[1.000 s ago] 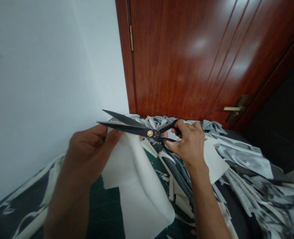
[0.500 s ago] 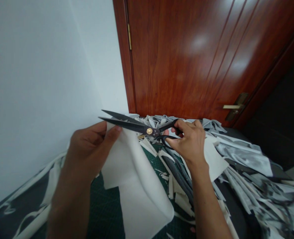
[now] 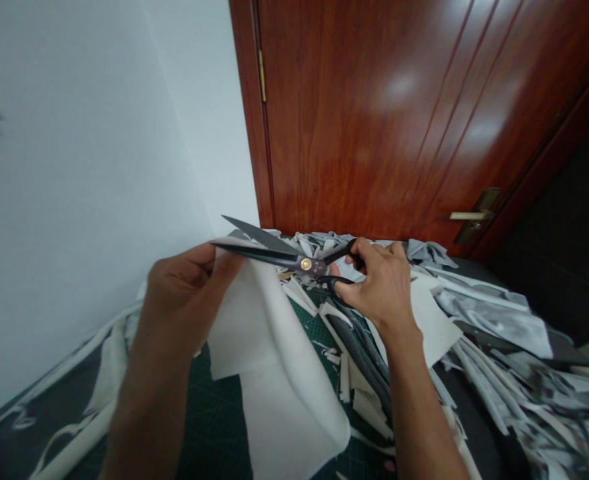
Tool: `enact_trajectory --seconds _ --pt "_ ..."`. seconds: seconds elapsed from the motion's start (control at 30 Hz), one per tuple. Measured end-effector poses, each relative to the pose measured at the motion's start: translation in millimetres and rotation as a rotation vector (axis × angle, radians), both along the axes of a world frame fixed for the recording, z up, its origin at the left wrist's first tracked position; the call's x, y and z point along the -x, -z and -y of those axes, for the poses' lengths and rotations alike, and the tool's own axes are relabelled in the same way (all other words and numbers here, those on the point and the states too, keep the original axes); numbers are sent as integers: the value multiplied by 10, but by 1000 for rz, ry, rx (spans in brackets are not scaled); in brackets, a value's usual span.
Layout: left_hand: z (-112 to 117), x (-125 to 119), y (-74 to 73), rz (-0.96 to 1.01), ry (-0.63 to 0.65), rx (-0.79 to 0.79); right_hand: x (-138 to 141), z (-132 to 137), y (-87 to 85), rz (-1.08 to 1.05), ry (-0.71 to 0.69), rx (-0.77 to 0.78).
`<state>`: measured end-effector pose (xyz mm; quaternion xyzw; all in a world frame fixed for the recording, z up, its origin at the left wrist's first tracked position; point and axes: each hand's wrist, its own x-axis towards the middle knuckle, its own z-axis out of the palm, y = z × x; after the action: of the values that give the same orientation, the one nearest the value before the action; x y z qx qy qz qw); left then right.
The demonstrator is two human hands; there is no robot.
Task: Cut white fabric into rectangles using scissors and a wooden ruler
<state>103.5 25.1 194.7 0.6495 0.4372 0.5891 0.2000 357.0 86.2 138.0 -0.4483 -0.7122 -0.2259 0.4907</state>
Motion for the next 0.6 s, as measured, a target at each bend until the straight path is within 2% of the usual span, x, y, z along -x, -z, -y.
enact_trajectory --seconds 0.37,0.5,0.6 --pt "7 20 0 -75 -23 -38 2 -29 26 -5 51 -84" --pt "31 15 -21 -69 14 -21 -6 -42 38 -7 56 -94" --pt "46 17 -29 -14 91 17 -9 -52 44 -10 48 -97"
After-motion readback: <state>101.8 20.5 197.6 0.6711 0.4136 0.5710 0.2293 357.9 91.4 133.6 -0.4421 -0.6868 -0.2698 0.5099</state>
